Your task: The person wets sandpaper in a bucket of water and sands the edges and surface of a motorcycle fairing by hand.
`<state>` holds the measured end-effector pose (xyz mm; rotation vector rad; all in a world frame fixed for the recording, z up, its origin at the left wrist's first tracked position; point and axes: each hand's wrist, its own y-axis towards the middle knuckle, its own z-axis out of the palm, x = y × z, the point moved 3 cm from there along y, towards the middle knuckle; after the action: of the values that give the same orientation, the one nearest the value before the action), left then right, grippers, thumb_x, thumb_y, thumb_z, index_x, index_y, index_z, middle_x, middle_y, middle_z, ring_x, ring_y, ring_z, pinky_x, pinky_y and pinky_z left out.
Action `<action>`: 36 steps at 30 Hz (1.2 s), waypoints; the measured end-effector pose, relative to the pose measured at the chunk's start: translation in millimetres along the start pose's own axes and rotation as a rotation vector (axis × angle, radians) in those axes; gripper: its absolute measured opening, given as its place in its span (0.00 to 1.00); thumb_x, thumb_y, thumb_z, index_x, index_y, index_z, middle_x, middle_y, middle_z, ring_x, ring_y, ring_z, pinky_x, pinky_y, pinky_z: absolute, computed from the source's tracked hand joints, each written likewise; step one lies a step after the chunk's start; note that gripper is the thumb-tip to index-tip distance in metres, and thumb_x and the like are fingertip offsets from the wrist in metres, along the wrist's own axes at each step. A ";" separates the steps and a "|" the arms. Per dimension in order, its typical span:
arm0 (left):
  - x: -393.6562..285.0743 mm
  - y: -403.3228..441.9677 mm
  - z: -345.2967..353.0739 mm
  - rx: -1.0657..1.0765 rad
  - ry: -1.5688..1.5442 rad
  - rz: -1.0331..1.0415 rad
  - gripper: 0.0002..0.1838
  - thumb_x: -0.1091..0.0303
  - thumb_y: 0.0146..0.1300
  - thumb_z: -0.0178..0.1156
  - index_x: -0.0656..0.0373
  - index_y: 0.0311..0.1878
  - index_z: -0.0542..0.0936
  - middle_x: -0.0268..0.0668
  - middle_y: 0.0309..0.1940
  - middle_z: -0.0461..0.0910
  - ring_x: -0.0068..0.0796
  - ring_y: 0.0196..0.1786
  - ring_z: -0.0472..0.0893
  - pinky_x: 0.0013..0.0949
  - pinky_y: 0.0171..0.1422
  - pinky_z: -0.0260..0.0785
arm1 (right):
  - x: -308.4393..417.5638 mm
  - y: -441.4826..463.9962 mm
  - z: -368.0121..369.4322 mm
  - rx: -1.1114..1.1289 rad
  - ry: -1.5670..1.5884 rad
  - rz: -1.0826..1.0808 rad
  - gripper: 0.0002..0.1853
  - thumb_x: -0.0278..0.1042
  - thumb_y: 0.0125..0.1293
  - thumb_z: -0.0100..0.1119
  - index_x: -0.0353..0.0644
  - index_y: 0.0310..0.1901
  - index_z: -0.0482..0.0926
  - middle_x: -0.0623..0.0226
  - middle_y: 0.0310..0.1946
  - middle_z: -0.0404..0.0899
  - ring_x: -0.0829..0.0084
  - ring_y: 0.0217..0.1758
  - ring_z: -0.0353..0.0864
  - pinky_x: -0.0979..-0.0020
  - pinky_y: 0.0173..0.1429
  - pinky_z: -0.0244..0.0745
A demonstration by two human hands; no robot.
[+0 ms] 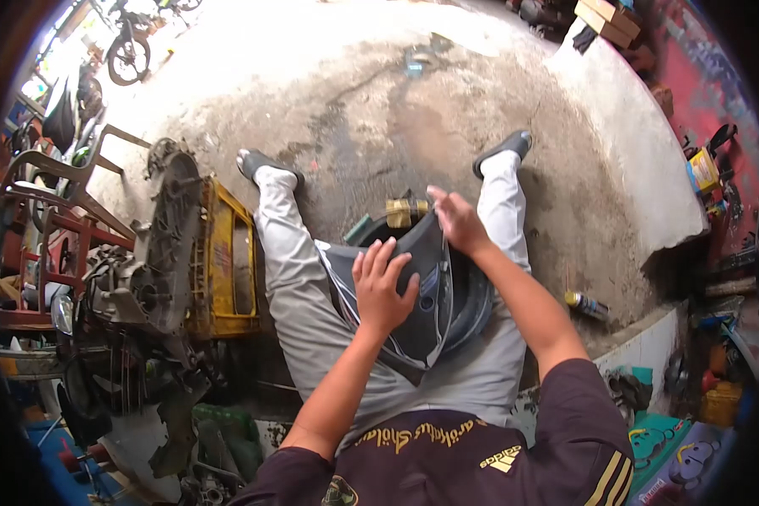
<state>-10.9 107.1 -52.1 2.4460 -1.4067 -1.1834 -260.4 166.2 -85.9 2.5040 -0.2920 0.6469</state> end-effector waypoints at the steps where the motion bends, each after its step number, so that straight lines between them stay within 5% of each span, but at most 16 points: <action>1: 1.0 -0.5 0.2 0.016 -0.005 -0.003 0.22 0.58 0.63 0.74 0.49 0.60 0.87 0.41 0.75 0.78 0.48 0.81 0.71 0.57 0.87 0.54 | -5.5 1.1 -2.1 -0.022 0.008 0.058 0.34 0.19 0.73 0.63 0.50 0.78 0.69 0.50 0.38 0.81 0.42 0.41 0.83 0.46 0.47 0.79; 9: 2.9 0.3 1.8 0.055 0.008 0.011 0.25 0.57 0.60 0.75 0.48 0.61 0.87 0.41 0.76 0.77 0.51 0.82 0.69 0.59 0.87 0.53 | -7.1 3.1 -9.6 0.020 0.147 0.170 0.34 0.20 0.73 0.64 0.51 0.78 0.70 0.50 0.41 0.84 0.45 0.46 0.88 0.47 0.50 0.83; 11: 4.4 0.2 4.8 0.072 0.009 0.018 0.26 0.56 0.60 0.75 0.48 0.62 0.87 0.42 0.77 0.77 0.52 0.82 0.69 0.60 0.87 0.52 | -5.5 1.3 -8.0 -0.002 0.120 0.161 0.32 0.18 0.72 0.65 0.50 0.76 0.73 0.53 0.42 0.84 0.49 0.43 0.89 0.54 0.49 0.85; 13: 4.3 -0.3 3.2 0.073 0.008 0.022 0.26 0.56 0.60 0.75 0.48 0.62 0.87 0.42 0.77 0.76 0.52 0.82 0.69 0.60 0.87 0.52 | 7.7 -1.5 -6.4 0.060 0.083 -0.040 0.31 0.19 0.72 0.66 0.49 0.75 0.74 0.53 0.42 0.84 0.49 0.43 0.88 0.53 0.49 0.84; 17: 2.5 -0.1 3.9 0.094 0.018 0.015 0.26 0.55 0.60 0.75 0.48 0.62 0.87 0.42 0.77 0.76 0.52 0.83 0.69 0.60 0.87 0.52 | -16.8 4.8 -6.8 0.058 0.080 0.108 0.31 0.21 0.71 0.65 0.50 0.74 0.73 0.50 0.40 0.82 0.44 0.45 0.86 0.48 0.50 0.83; 21: 5.3 -0.3 4.7 0.093 0.028 0.014 0.26 0.55 0.60 0.75 0.48 0.62 0.87 0.42 0.77 0.76 0.52 0.83 0.68 0.60 0.87 0.52 | 13.1 3.5 -8.1 0.033 0.110 -0.101 0.28 0.22 0.73 0.64 0.49 0.72 0.74 0.49 0.40 0.82 0.43 0.43 0.85 0.47 0.48 0.82; 25: 3.3 -0.3 4.0 0.095 0.029 0.010 0.26 0.55 0.60 0.75 0.47 0.62 0.87 0.42 0.77 0.76 0.52 0.83 0.69 0.60 0.87 0.51 | -14.2 10.3 -11.1 0.064 0.050 0.152 0.29 0.21 0.71 0.66 0.50 0.72 0.75 0.50 0.41 0.83 0.43 0.46 0.86 0.47 0.50 0.83; 29: 4.2 0.1 3.4 0.095 0.025 0.014 0.26 0.56 0.60 0.75 0.48 0.62 0.87 0.43 0.77 0.76 0.52 0.83 0.69 0.60 0.87 0.51 | 9.7 2.8 -10.6 0.028 0.123 -0.052 0.26 0.20 0.71 0.64 0.49 0.69 0.77 0.51 0.40 0.83 0.44 0.42 0.86 0.48 0.48 0.82; 33: 1.7 -0.6 3.5 0.093 0.029 0.020 0.26 0.56 0.59 0.75 0.48 0.62 0.87 0.43 0.77 0.76 0.52 0.83 0.69 0.60 0.87 0.52 | -2.6 7.0 -9.2 0.041 0.058 0.075 0.25 0.19 0.70 0.64 0.48 0.67 0.78 0.51 0.40 0.83 0.45 0.44 0.86 0.48 0.49 0.82; 36: 5.0 0.7 2.3 0.090 0.036 0.018 0.26 0.56 0.59 0.75 0.48 0.62 0.87 0.43 0.77 0.76 0.52 0.83 0.68 0.60 0.87 0.52 | 10.6 9.1 -3.8 0.022 0.115 -0.054 0.23 0.20 0.71 0.64 0.47 0.66 0.78 0.51 0.39 0.82 0.45 0.42 0.85 0.49 0.48 0.82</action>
<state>-11.4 103.5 -56.3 2.4952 -1.5003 -1.0898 -255.7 159.9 -73.7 2.4749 -0.1750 0.7717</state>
